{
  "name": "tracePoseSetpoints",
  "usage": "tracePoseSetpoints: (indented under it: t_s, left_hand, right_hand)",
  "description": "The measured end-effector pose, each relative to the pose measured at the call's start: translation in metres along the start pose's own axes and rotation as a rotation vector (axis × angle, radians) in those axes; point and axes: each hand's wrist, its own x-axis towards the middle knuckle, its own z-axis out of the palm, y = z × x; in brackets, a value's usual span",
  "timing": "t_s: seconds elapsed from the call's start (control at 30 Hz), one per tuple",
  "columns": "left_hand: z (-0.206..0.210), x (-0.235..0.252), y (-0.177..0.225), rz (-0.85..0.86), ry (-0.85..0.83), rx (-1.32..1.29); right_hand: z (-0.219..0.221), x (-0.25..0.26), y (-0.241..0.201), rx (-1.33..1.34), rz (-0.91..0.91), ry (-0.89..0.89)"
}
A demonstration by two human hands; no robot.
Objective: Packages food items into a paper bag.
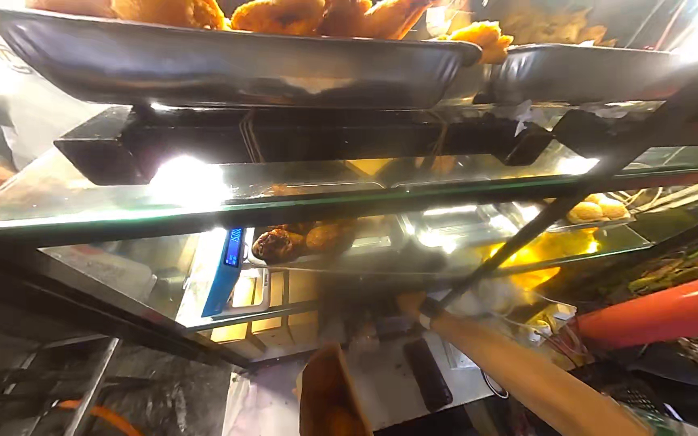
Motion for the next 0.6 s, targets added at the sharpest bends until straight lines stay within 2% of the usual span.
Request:
tracePoseSetpoints:
  t_s: [0.03,0.23,0.43,0.5,0.6]
  left_hand:
    - [-0.009,0.016,-0.010,0.023,-0.073,-0.064]
    - [0.017,0.043,-0.009,-0.062,-0.112,-0.209]
    - [0.040,0.068,-0.027,-0.149,-0.183,-0.242]
    - [0.049,0.079,-0.036,-0.149,-0.245,-0.265]
    - [0.063,0.081,-0.041,-0.158,-0.248,-0.212]
  right_hand:
    - [0.000,-0.002,0.000,-0.023,-0.002,0.022]
    - [-0.015,-0.042,0.009,-0.128,0.059,0.151]
    - [-0.005,-0.067,0.049,0.118,0.122,0.197]
    - [0.002,-0.079,0.063,0.237,0.105,0.222]
    - [0.012,-0.108,0.080,0.418,0.049,0.280]
